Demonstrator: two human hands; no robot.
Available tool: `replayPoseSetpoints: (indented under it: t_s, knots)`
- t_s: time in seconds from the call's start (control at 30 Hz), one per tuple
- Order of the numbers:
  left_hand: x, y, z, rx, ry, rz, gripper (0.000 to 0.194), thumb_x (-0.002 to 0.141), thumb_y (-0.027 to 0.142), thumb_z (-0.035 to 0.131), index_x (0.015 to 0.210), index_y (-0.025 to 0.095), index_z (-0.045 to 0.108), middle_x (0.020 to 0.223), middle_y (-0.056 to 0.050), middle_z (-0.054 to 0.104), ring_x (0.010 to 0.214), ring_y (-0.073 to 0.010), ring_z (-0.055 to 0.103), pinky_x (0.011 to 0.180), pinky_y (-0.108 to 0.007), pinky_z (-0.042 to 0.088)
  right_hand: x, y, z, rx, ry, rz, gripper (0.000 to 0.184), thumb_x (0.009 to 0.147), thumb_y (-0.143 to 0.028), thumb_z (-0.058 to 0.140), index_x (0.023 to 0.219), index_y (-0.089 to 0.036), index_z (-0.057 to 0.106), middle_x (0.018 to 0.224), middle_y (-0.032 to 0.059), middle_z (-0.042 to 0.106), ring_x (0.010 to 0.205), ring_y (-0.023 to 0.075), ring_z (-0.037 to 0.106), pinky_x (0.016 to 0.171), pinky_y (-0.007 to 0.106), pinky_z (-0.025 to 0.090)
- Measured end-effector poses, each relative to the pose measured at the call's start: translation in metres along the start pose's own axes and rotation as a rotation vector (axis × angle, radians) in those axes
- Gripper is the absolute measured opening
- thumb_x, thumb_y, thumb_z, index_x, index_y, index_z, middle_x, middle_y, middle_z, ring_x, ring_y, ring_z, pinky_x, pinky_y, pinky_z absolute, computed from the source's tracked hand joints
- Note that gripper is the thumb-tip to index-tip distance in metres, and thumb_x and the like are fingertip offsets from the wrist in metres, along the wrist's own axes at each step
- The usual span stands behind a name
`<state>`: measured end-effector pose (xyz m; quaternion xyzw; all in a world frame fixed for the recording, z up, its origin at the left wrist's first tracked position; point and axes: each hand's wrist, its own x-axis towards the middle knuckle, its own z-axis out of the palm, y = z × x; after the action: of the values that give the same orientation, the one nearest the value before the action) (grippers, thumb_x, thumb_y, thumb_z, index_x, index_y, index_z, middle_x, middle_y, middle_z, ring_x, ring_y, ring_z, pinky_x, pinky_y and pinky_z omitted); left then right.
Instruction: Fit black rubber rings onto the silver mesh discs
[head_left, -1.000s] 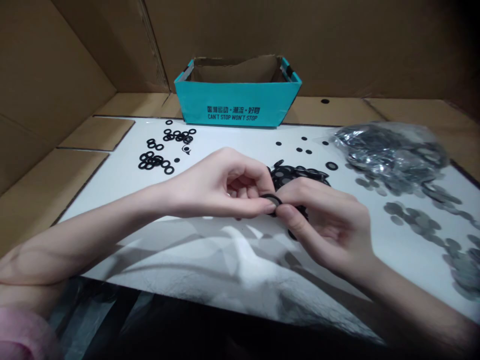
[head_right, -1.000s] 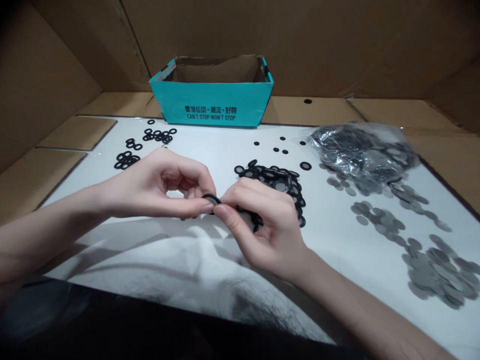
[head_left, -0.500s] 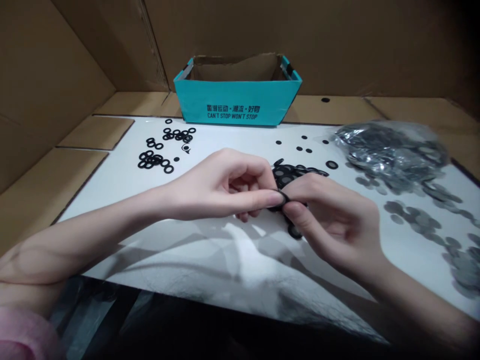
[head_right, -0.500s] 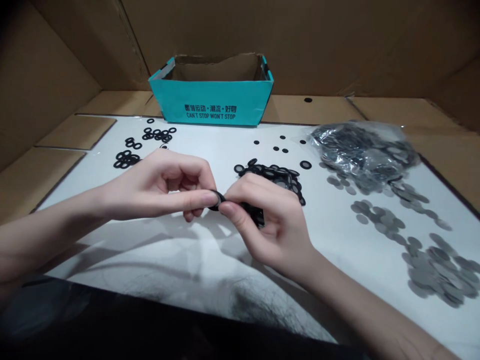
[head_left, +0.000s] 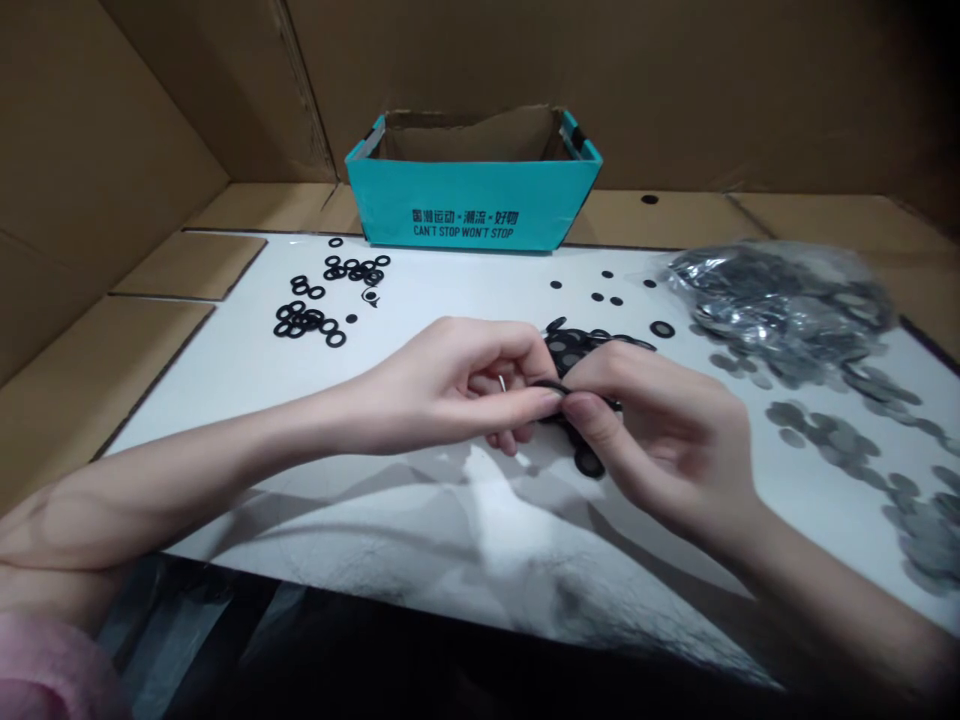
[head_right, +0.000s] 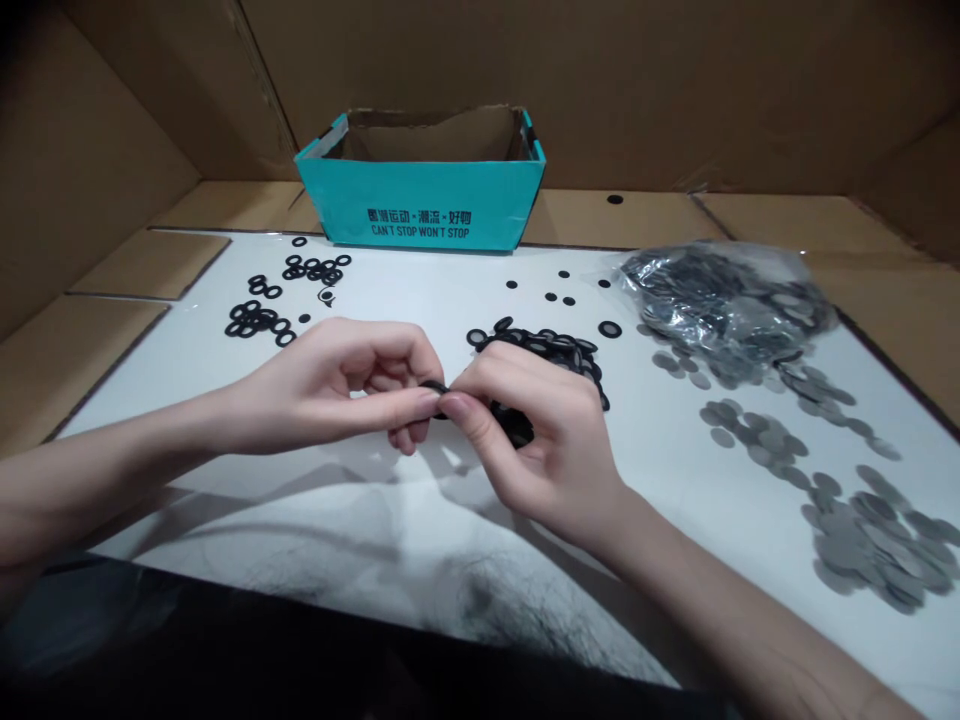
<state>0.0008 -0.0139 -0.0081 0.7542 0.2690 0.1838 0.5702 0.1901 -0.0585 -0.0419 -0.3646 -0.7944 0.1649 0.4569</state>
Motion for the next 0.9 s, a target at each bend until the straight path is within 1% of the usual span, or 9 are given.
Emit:
replayPoseSetpoints:
  t_s: [0.1, 0.17, 0.3, 0.37, 0.43, 0.57, 0.63, 0.8, 0.9]
  knots:
    - [0.000, 0.004, 0.000, -0.006, -0.027, -0.050, 0.010, 0.086, 0.019, 0.061, 0.080, 0.013, 0.055, 0.061, 0.003, 0.060, 0.054, -0.0072, 0.062, 0.050, -0.014, 0.048, -0.004, -0.004, 0.005, 0.007, 0.089, 0.014, 0.016, 0.087, -0.011, 0.055, 0.077, -0.023, 0.057, 0.065, 0.0018, 0.058, 0.060, 0.0149, 0.051, 0.055, 0.031, 0.040]
    - [0.000, 0.006, -0.001, 0.063, -0.036, -0.055, 0.010, 0.083, 0.016, 0.063, 0.076, 0.013, 0.056, 0.058, 0.004, 0.058, 0.051, -0.0055, 0.057, 0.047, -0.013, 0.044, -0.006, -0.006, 0.009, 0.007, 0.103, 0.020, 0.016, 0.086, -0.010, 0.056, 0.077, -0.023, 0.057, 0.066, 0.0018, 0.058, 0.061, 0.0151, 0.051, 0.055, 0.032, 0.040]
    - [-0.001, 0.007, -0.002, 0.201, 0.087, 0.037, 0.006, 0.080, 0.012, 0.063, 0.076, 0.012, 0.060, 0.063, 0.003, 0.055, 0.057, -0.0044, 0.051, 0.051, -0.013, 0.042, -0.009, -0.005, 0.012, -0.010, 0.126, 0.051, 0.014, 0.087, -0.013, 0.056, 0.077, -0.023, 0.057, 0.067, 0.0013, 0.056, 0.061, 0.0147, 0.051, 0.055, 0.031, 0.039]
    - [-0.001, 0.006, -0.001, 0.209, 0.130, 0.088, 0.007, 0.084, 0.015, 0.062, 0.078, 0.012, 0.060, 0.067, 0.002, 0.058, 0.061, -0.0054, 0.053, 0.054, -0.014, 0.044, -0.009, -0.003, 0.012, -0.021, 0.144, 0.062, 0.013, 0.087, -0.013, 0.056, 0.078, -0.022, 0.058, 0.069, 0.0012, 0.057, 0.063, 0.0142, 0.052, 0.056, 0.030, 0.040]
    - [-0.001, 0.004, 0.000, 0.194, 0.142, 0.117, 0.009, 0.088, 0.019, 0.059, 0.081, 0.013, 0.059, 0.071, 0.001, 0.060, 0.064, -0.0065, 0.056, 0.056, -0.016, 0.045, -0.008, -0.001, 0.010, -0.028, 0.121, 0.064, 0.014, 0.088, -0.013, 0.055, 0.078, -0.022, 0.058, 0.070, 0.0013, 0.058, 0.064, 0.0136, 0.053, 0.057, 0.029, 0.041]
    - [-0.002, 0.005, 0.000, 0.186, 0.122, 0.100, 0.007, 0.088, 0.017, 0.058, 0.082, 0.013, 0.058, 0.069, 0.001, 0.062, 0.063, -0.0073, 0.060, 0.056, -0.016, 0.046, -0.004, -0.002, 0.006, -0.030, 0.048, 0.025, 0.015, 0.089, -0.013, 0.053, 0.078, -0.022, 0.057, 0.067, 0.0013, 0.057, 0.060, 0.0132, 0.052, 0.054, 0.029, 0.040]
    - [-0.001, 0.006, -0.001, 0.194, 0.095, 0.071, 0.006, 0.086, 0.016, 0.060, 0.080, 0.013, 0.059, 0.066, 0.002, 0.060, 0.059, -0.0064, 0.058, 0.053, -0.015, 0.045, -0.004, -0.003, 0.007, -0.028, 0.055, 0.018, 0.015, 0.089, -0.013, 0.053, 0.078, -0.023, 0.057, 0.065, 0.0013, 0.057, 0.059, 0.0140, 0.051, 0.053, 0.030, 0.039]
    - [0.000, 0.010, -0.008, 0.170, -0.040, 0.002, 0.008, 0.082, 0.014, 0.063, 0.075, 0.013, 0.058, 0.061, 0.003, 0.057, 0.055, -0.0052, 0.053, 0.048, -0.013, 0.041, -0.010, -0.003, 0.014, -0.005, 0.100, 0.021, 0.014, 0.087, -0.011, 0.056, 0.079, -0.024, 0.057, 0.069, 0.0023, 0.060, 0.063, 0.0159, 0.053, 0.058, 0.033, 0.042]
    - [0.000, 0.008, -0.008, 0.169, 0.005, 0.011, 0.008, 0.081, 0.012, 0.063, 0.074, 0.012, 0.058, 0.061, 0.004, 0.055, 0.054, -0.0043, 0.051, 0.048, -0.013, 0.041, -0.010, -0.002, 0.014, -0.018, 0.098, 0.043, 0.014, 0.087, -0.012, 0.057, 0.078, -0.023, 0.057, 0.067, 0.0016, 0.057, 0.061, 0.0146, 0.052, 0.057, 0.031, 0.040]
